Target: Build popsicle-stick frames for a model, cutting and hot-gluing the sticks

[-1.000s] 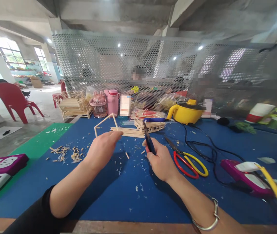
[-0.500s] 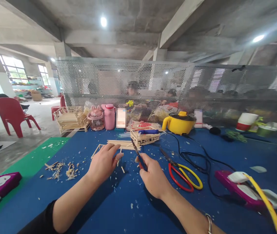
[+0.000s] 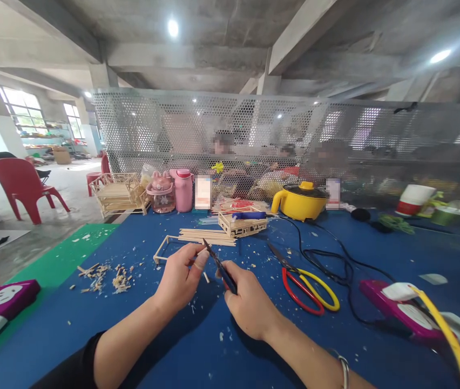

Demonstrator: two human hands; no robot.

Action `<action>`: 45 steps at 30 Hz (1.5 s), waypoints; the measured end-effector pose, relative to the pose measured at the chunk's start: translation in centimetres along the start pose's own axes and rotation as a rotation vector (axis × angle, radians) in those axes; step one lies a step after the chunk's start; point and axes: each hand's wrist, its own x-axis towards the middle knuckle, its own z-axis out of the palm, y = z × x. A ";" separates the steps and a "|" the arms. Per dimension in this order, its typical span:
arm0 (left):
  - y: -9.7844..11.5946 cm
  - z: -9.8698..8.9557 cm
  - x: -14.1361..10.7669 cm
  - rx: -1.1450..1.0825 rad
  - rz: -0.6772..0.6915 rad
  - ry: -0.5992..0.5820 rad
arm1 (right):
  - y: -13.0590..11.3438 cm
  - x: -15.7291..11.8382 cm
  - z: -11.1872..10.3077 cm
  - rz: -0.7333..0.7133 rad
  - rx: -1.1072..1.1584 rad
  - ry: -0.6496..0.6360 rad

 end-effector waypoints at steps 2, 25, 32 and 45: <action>0.1 -0.1 0.0 -0.010 -0.012 0.010 | -0.1 0.1 -0.1 0.000 0.019 -0.011; -0.2 -0.6 0.2 -0.302 -0.175 -0.174 | 1.0 0.4 -0.6 0.048 0.164 -0.160; -0.7 -0.1 0.1 -0.425 -0.262 -0.174 | 2.1 0.9 -0.6 0.161 0.420 -0.308; -1.2 -0.5 0.3 -0.611 -0.394 -0.220 | 2.4 1.2 -1.4 0.187 0.734 -0.512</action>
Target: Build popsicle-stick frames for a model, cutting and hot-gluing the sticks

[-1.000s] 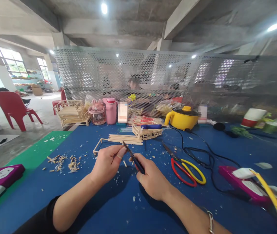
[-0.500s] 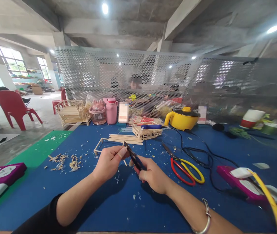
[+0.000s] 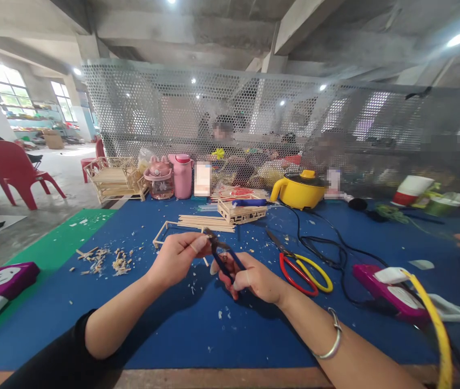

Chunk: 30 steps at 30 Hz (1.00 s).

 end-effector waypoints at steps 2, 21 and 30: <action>0.3 0.0 0.0 -0.076 -0.041 -0.007 | -0.4 -0.3 0.0 -0.052 0.124 -0.048; -0.6 -0.8 0.8 -0.004 -0.097 0.050 | 0.1 -1.3 -4.8 0.530 -1.294 0.608; -0.8 -0.2 0.6 0.120 -0.056 0.027 | -2.1 -2.1 -4.9 0.389 -1.306 0.740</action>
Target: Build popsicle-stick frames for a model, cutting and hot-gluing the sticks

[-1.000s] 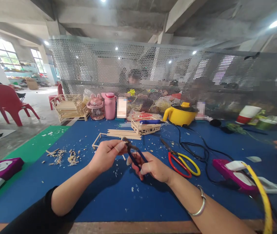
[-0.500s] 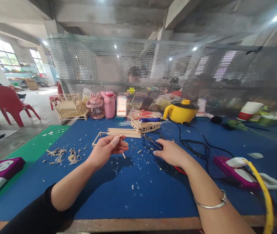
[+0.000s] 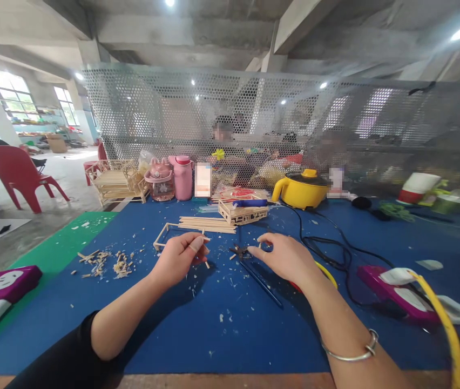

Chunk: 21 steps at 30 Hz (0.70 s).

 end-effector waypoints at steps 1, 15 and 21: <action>0.0 0.0 0.0 0.026 0.013 -0.009 | 0.2 0.1 -0.2 0.014 0.009 0.010; 0.9 0.4 -0.9 0.228 0.176 -0.107 | 1.4 1.0 1.7 -0.055 0.025 -0.158; 0.9 2.5 -1.0 0.599 0.536 -0.368 | 0.9 0.8 1.0 -0.261 0.182 -0.084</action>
